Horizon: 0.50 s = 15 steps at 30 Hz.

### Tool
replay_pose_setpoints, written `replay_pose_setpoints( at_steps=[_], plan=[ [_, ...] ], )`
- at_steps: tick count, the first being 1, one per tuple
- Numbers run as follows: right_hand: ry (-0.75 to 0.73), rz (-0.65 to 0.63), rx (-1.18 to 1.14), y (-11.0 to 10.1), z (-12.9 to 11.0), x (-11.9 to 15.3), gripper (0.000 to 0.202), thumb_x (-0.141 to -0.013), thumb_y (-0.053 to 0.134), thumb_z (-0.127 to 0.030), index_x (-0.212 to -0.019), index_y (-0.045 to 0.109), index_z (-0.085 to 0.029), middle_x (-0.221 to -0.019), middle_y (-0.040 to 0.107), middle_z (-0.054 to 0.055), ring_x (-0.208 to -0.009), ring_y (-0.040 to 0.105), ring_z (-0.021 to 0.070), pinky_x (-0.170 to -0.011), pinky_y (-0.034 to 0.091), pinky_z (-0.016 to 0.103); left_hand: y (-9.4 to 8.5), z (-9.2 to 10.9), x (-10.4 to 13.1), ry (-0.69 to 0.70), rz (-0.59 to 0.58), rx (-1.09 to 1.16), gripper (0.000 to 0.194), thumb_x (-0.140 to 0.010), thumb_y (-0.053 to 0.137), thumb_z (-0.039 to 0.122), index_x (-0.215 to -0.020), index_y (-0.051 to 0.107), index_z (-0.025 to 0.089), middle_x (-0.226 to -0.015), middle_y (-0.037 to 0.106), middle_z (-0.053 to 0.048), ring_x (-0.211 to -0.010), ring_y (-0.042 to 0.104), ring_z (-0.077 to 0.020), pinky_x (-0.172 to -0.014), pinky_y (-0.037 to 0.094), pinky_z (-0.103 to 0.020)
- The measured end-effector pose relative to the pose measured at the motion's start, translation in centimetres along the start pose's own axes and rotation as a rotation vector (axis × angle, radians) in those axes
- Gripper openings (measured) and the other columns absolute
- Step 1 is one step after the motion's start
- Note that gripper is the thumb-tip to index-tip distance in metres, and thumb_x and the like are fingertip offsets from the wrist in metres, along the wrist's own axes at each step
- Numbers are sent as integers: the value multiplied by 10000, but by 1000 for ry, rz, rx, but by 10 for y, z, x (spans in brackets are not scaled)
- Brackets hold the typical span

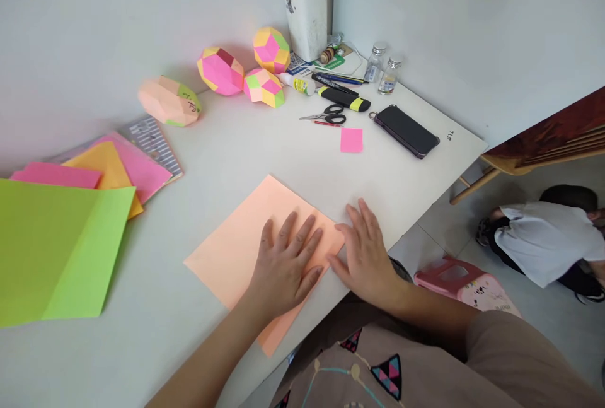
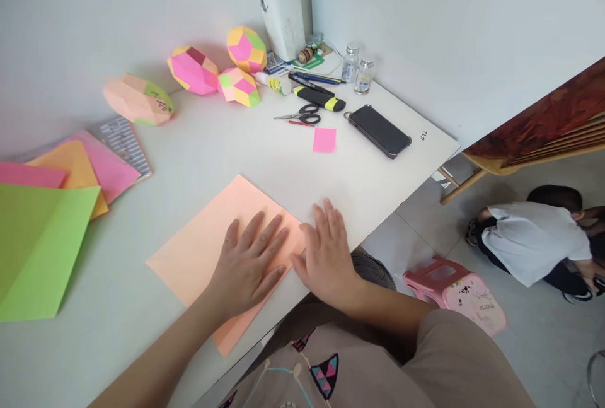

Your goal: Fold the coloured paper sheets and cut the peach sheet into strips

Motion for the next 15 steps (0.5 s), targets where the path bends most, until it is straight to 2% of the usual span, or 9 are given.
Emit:
replay_pose_setpoints(
  at_steps=[4,10,13,15],
  plan=[
    [-22,-36,-14,1,-7,3,337,-861,524,-326,-1106,508,-96,-1387,388,242,-1404,135,375,-1067,297,595,-1,0,0,5,0,-9,614,-907,424,503,-1446,319,230,-1527,270,-49,-1419,137,-339,-1112,78,-571],
    [59,39,48,-2,28,-10,329,-870,513,-347,-1107,516,-118,-1369,395,231,-1395,151,389,-1021,322,623,-1,-5,2,38,-3,-35,610,-917,403,479,-1461,283,227,-1533,255,-53,-1416,141,-343,-1106,94,-576],
    [-48,83,-12,-2,38,-31,267,-877,503,-301,-1075,536,-125,-1318,442,227,-1343,289,364,-992,381,587,-2,-19,-7,63,-3,-60,580,-927,387,459,-1454,296,235,-1528,270,-52,-1412,159,-335,-1101,104,-582],
    [-206,89,-132,-1,36,-53,178,-897,445,-220,-1019,556,-152,-1251,507,185,-1248,431,285,-962,446,509,-6,-34,-19,91,-9,-68,554,-930,380,446,-1438,333,231,-1517,299,-60,-1406,182,-328,-1098,131,-579]
  ],
)
Point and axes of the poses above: each hand's wrist, its own x-axis away from the middle knuckle, its own y-axis out of the palm, z = x × y, the point moved 2 cm from there along -x, towards the middle knuckle
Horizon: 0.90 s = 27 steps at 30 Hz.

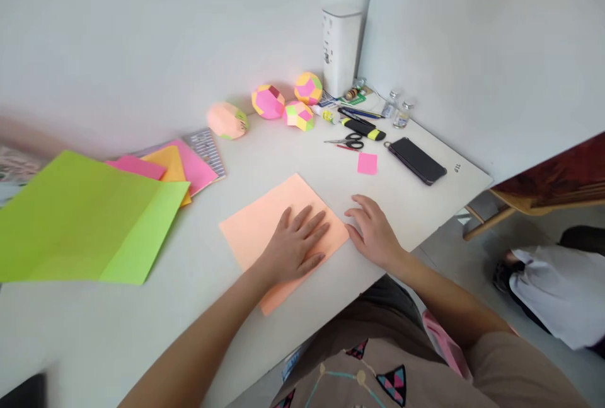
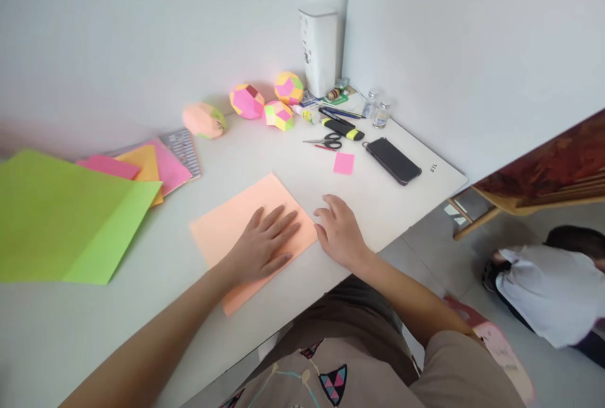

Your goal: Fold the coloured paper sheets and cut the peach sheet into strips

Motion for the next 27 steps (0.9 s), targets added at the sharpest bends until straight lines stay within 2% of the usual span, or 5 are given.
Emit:
replay_pose_setpoints(
  at_steps=[4,9,18,23,27],
  plan=[
    [-357,-145,-229,21,-10,-43,227,-917,358,-159,-1016,563,-171,-1217,552,130,-1186,493,194,-962,485,413,-11,-29,-21,93,60,33,404,-896,428,416,-1203,596,213,-1338,534,-86,-1297,393,-283,-1065,301,-490],
    [-384,-197,-102,48,-11,-60,346,-932,313,-164,-1227,485,-113,-1294,502,182,-1254,446,257,-999,456,506,-13,-34,-11,-78,134,-51,360,-945,335,254,-1026,672,154,-1138,653,-113,-1122,558,-217,-988,419,-397],
    [-419,-289,-31,49,-7,-61,370,-949,292,-176,-1253,473,-71,-1337,459,201,-1294,379,281,-1044,414,506,1,-24,67,-338,20,-116,524,-975,275,431,-1446,322,205,-1527,266,-68,-1407,219,-285,-1133,144,-485],
    [-387,-342,70,54,-14,-59,431,-961,287,-241,-1331,412,-58,-1410,386,230,-1344,303,318,-1050,376,551,0,-25,77,-416,-73,-74,570,-970,220,493,-1466,272,217,-1543,196,-61,-1427,158,-264,-1146,51,-467],
    [-385,-358,201,69,-52,-53,486,-953,320,-269,-1339,404,14,-1428,344,281,-1367,247,373,-1077,291,589,-1,-24,74,-436,-85,-42,581,-967,199,505,-1467,268,217,-1543,197,-55,-1430,146,-262,-1143,56,-476]
  ],
)
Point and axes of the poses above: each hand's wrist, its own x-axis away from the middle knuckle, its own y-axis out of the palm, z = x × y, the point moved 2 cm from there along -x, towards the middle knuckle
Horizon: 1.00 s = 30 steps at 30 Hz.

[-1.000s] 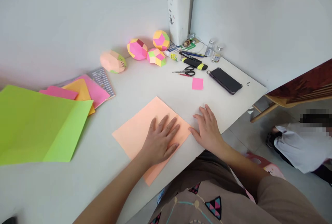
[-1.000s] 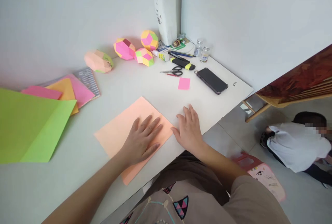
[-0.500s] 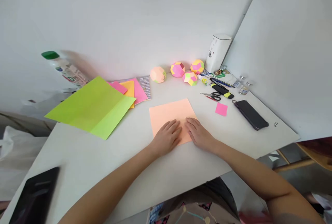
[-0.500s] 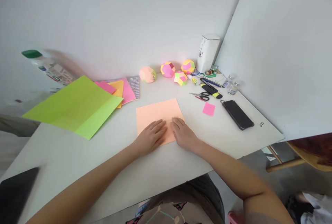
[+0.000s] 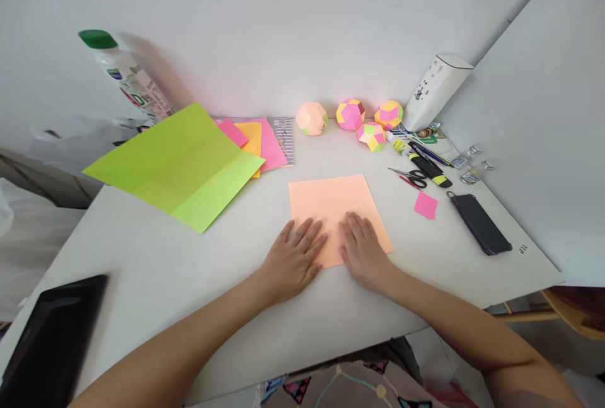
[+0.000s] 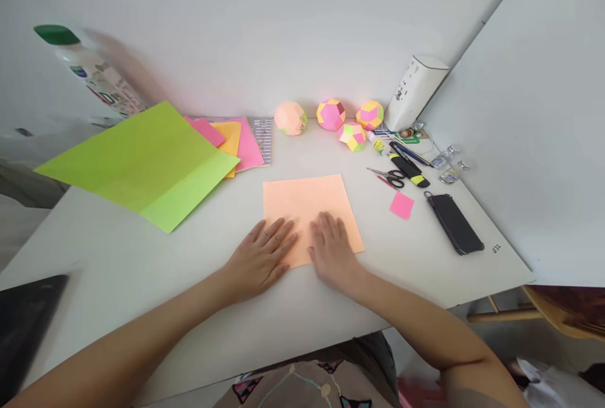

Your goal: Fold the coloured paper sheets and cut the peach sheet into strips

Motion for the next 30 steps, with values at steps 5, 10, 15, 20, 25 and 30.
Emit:
replay_pose_setpoints(
  at_steps=[5,10,15,20,25,30],
  plan=[
    [-91,-33,41,0,-39,-15,517,-943,329,-238,-1385,344,30,-1466,321,235,-1389,192,359,-1117,242,531,0,-1,0,6,0,6,580,-967,206,482,-1478,237,209,-1540,219,-48,-1434,127,-250,-1150,64,-465],
    [19,-29,110,-8,3,14,500,-946,305,-240,-1383,359,-1,-1469,334,204,-1400,180,327,-1114,248,516,0,-3,-2,-4,-74,51,620,-953,190,531,-1476,246,203,-1554,138,-56,-1439,90,-256,-1152,17,-463],
    [176,26,193,-17,64,59,477,-946,317,-253,-1355,392,-18,-1417,394,225,-1372,253,330,-1066,324,522,-14,-20,-3,9,-210,146,689,-928,218,588,-1494,156,201,-1559,23,-27,-1443,11,-232,-1158,-10,-416],
    [-42,205,52,-30,64,52,339,-909,393,-167,-1208,531,-86,-1292,494,219,-1266,402,313,-977,420,508,-22,-48,7,-32,-232,219,817,-838,343,702,-1493,137,259,-1558,-43,-1,-1437,-67,-250,-1154,-9,-420],
    [-599,212,-247,-34,6,10,167,-896,464,-101,-948,609,-165,-1064,637,83,-959,548,182,-803,490,342,-26,-52,11,-60,-266,262,859,-802,418,685,-1491,148,248,-1561,-45,-8,-1435,-88,-249,-1150,-27,-439],
    [-869,97,-208,-18,-30,-17,171,-883,461,-80,-854,605,-167,-999,662,40,-798,483,150,-665,402,292,-33,-49,8,-65,-287,278,867,-797,454,632,-1492,153,209,-1561,-45,-20,-1432,-106,-245,-1150,-40,-438]
  ],
)
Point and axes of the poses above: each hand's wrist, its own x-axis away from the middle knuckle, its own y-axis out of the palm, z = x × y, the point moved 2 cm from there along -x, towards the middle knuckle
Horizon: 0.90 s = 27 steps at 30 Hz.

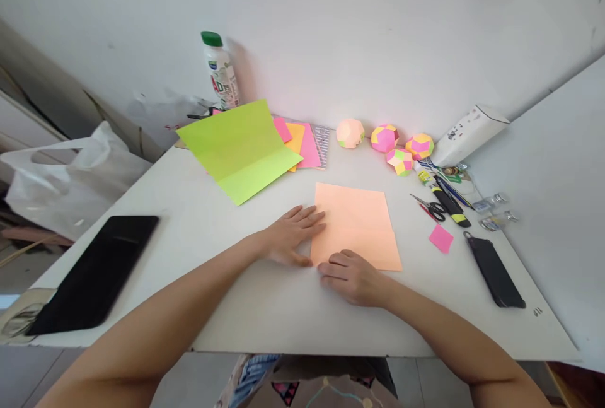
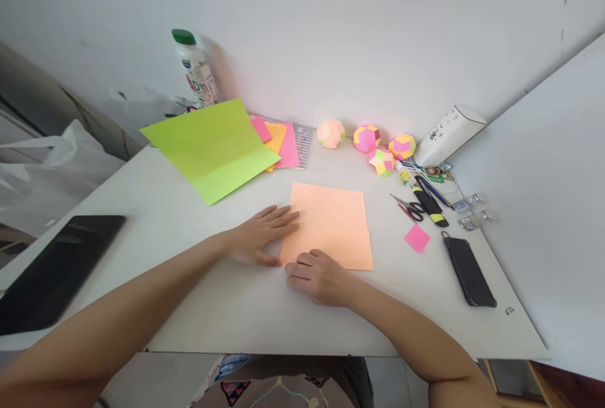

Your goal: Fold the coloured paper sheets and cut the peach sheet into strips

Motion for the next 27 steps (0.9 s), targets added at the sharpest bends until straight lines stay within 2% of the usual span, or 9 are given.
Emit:
replay_pose_setpoints(
  at_steps=[6,13,17,27],
  plan=[
    [-45,-82,-7,3,7,-5,165,-861,451,-78,-874,586,-171,-1061,639,44,-807,441,147,-663,348,278,3,-3,0,12,31,42,878,-775,474,626,-1492,147,241,-1560,-49,3,-1426,-126,-236,-1150,-61,-441],
    [-78,-205,-2,-4,8,-7,167,-834,447,-111,-913,577,-179,-1098,617,55,-754,420,152,-645,330,290,-5,6,-5,-130,-80,96,987,-704,572,564,-1498,101,215,-1539,-122,-40,-1411,-155,-260,-1145,-62,-478],
    [-63,-229,2,-10,10,8,183,-837,444,-138,-957,577,-178,-1140,607,79,-781,436,169,-665,339,313,-10,10,-8,-168,-114,101,1033,-654,624,513,-1497,112,205,-1536,-115,-52,-1409,-148,-281,-1144,-43,-500],
    [82,-206,-37,-36,11,67,209,-815,415,-99,-944,568,-159,-1155,622,96,-806,469,191,-683,393,349,-10,11,-8,-181,-148,88,1014,-678,600,488,-1499,73,214,-1529,-156,-42,-1402,-178,-271,-1144,-42,-491]
  ],
)
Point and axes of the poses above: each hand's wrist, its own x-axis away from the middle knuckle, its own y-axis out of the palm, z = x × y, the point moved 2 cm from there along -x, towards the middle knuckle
